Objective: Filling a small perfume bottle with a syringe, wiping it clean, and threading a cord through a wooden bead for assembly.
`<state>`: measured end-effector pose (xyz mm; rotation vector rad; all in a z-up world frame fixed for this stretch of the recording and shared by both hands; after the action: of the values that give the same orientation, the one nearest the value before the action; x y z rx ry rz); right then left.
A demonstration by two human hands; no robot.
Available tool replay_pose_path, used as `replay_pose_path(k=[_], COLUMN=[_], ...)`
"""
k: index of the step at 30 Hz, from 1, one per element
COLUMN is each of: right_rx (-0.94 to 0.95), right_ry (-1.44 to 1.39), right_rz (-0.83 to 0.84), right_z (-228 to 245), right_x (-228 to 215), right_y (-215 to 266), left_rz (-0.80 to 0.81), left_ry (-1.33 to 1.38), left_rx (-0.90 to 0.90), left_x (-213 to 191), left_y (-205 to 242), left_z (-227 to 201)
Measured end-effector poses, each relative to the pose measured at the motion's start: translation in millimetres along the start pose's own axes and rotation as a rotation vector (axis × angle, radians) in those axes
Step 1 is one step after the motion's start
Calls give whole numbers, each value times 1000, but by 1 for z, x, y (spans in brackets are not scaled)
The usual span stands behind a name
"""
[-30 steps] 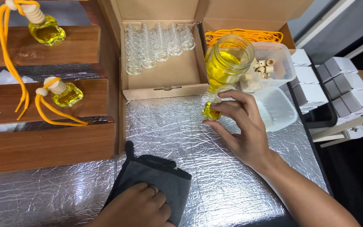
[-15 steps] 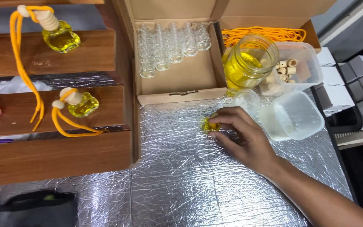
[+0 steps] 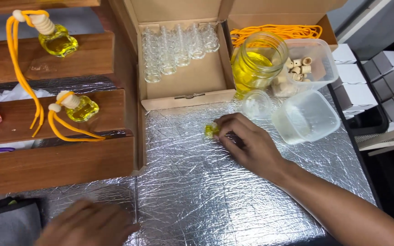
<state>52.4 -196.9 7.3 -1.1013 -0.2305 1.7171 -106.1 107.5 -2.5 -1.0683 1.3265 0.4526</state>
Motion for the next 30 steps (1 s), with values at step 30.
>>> replay_pose_path(k=[30], right_rx=[121], right_ry=[54], right_rz=[-71], right_z=[-1], right_x=[-10], right_y=[-7], left_rz=[-92], left_ry=[556], left_rx=[-254], left_x=[72], left_y=[-205], left_z=[-25])
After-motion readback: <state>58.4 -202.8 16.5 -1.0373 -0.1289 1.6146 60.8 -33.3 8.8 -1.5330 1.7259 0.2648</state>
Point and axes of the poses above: each hand's wrist, its own y-axis away from the middle knuckle, its own x-axis out of the palm, z = x × y, the point moved 5 cm from there along -y, towards the middle knuckle, and after that the axes turned 12 degrees about -x, right-handed, at the moved point
